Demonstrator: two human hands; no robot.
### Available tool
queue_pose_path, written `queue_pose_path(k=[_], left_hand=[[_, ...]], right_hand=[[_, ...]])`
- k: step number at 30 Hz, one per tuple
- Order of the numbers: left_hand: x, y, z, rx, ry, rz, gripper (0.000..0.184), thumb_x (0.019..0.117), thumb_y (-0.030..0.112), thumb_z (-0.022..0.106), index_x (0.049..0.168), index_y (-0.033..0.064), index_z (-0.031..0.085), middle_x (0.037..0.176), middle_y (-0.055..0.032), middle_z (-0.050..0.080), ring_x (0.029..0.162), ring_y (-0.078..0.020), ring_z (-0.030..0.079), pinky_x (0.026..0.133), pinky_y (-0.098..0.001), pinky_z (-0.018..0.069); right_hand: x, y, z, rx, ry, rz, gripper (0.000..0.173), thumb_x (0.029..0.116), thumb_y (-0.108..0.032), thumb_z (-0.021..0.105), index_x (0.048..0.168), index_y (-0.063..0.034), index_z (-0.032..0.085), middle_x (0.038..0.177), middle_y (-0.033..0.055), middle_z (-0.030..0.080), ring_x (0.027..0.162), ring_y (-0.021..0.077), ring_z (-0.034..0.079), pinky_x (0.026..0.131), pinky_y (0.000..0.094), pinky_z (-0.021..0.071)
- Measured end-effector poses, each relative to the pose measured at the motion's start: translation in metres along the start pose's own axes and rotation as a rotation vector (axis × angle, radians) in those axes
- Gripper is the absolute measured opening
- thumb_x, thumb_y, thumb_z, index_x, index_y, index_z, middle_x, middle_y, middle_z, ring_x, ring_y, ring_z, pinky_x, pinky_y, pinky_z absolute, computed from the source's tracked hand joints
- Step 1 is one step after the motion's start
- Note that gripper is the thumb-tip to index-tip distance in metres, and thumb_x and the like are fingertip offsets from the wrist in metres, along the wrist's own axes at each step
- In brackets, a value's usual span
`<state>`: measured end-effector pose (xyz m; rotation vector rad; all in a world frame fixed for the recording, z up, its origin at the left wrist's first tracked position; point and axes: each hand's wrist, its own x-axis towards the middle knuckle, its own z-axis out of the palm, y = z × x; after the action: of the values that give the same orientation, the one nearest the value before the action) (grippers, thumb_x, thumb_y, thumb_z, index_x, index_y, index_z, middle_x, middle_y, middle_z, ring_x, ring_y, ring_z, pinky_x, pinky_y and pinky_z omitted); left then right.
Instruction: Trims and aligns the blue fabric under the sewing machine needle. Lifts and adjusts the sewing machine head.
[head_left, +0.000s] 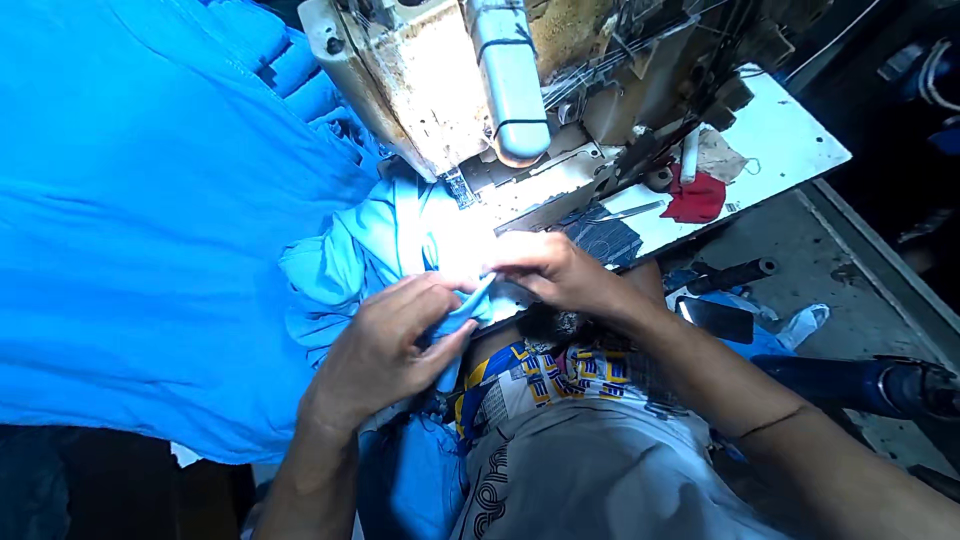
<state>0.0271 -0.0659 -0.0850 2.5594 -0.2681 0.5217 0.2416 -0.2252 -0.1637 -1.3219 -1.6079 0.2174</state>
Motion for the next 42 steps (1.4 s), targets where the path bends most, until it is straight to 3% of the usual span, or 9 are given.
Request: queue_pose_path(k=[3,6,8,10,13,17,20,33,42], left_hand=[[-0.005,-0.005,0.031,-0.076,0.072,-0.055,0.013,0.0936,0.016,0.072,0.099,0.0041,0.069,0.103,-0.0044,0.071,0.094,-0.0097,0.069,0.081,-0.0275,0.0604],[-0.005,-0.009,0.064,0.183,0.275,-0.110,0.038,0.0861,0.041,0.081,0.102,0.0086,0.068,0.091,-0.0036,0.069,0.084,-0.0130,0.065,0.077,-0.0329,0.0540],[-0.005,-0.021,0.086,0.454,0.349,-0.104,0.063,0.0807,0.059,0.080,0.122,0.0120,0.070,0.109,-0.0092,0.066,0.099,-0.0238,0.060,0.092,-0.0434,0.0462],[-0.007,-0.042,0.097,0.638,0.359,-0.089,0.056,0.0869,0.044,0.074,0.136,0.0185,0.065,0.132,-0.0143,0.059,0.121,-0.0344,0.053,0.107,-0.0538,0.0351],[-0.005,-0.060,0.086,0.669,0.357,-0.088,0.039,0.0917,0.024,0.067,0.130,0.0170,0.071,0.141,-0.0095,0.062,0.137,-0.0357,0.051,0.120,-0.0634,0.0237],[-0.001,-0.054,0.066,0.682,0.341,-0.064,0.019,0.0925,0.022,0.065,0.099,0.0083,0.076,0.120,-0.0079,0.073,0.124,-0.0327,0.061,0.117,-0.0580,0.0328],[-0.002,-0.048,0.060,0.702,0.282,-0.074,0.017,0.0921,0.021,0.064,0.092,0.0071,0.073,0.115,-0.0094,0.074,0.121,-0.0323,0.063,0.115,-0.0557,0.0361],[0.017,-0.052,0.035,0.650,0.139,-0.070,0.016,0.0906,0.015,0.062,0.094,0.0039,0.073,0.103,-0.0115,0.073,0.108,-0.0331,0.067,0.114,-0.0594,0.0353],[0.037,-0.078,0.011,0.553,0.063,-0.024,0.023,0.0915,0.007,0.062,0.111,0.0055,0.074,0.135,-0.0085,0.067,0.124,-0.0303,0.062,0.108,-0.0504,0.0449]], right_hand=[[-0.017,-0.006,0.002,0.011,-0.029,-0.019,0.020,0.0959,0.001,0.063,0.110,-0.0060,0.074,0.110,0.0049,0.072,0.106,0.0136,0.067,0.092,0.0326,0.0585],[-0.032,-0.005,0.008,0.019,0.038,-0.006,0.021,0.0960,0.003,0.063,0.110,-0.0041,0.075,0.120,0.0070,0.072,0.114,0.0150,0.068,0.097,0.0342,0.0594],[-0.039,-0.005,0.013,0.031,0.076,0.014,0.021,0.0959,0.004,0.063,0.111,-0.0042,0.076,0.125,0.0076,0.071,0.115,0.0148,0.068,0.097,0.0345,0.0597],[-0.043,-0.006,0.016,0.056,0.118,0.034,0.022,0.0958,0.005,0.062,0.111,-0.0031,0.076,0.125,0.0081,0.071,0.113,0.0150,0.069,0.095,0.0342,0.0608],[-0.046,-0.009,0.019,0.124,0.188,0.087,0.020,0.0946,0.007,0.064,0.109,-0.0003,0.075,0.121,0.0090,0.072,0.109,0.0155,0.070,0.092,0.0337,0.0621],[-0.049,-0.011,0.024,0.203,0.244,0.139,0.015,0.0948,0.005,0.066,0.107,0.0016,0.074,0.117,0.0096,0.072,0.104,0.0159,0.072,0.088,0.0329,0.0634],[-0.050,-0.011,0.026,0.222,0.257,0.149,0.014,0.0949,0.004,0.067,0.106,0.0015,0.075,0.116,0.0095,0.073,0.102,0.0154,0.072,0.087,0.0320,0.0631],[-0.036,-0.006,0.028,0.244,0.344,0.239,0.011,0.0935,0.003,0.069,0.102,0.0016,0.075,0.111,0.0097,0.074,0.102,0.0153,0.072,0.089,0.0327,0.0624],[-0.003,0.004,0.026,0.196,0.382,0.309,0.005,0.0960,-0.006,0.070,0.099,-0.0031,0.072,0.085,0.0041,0.068,0.066,0.0093,0.060,0.058,0.0256,0.0526]])
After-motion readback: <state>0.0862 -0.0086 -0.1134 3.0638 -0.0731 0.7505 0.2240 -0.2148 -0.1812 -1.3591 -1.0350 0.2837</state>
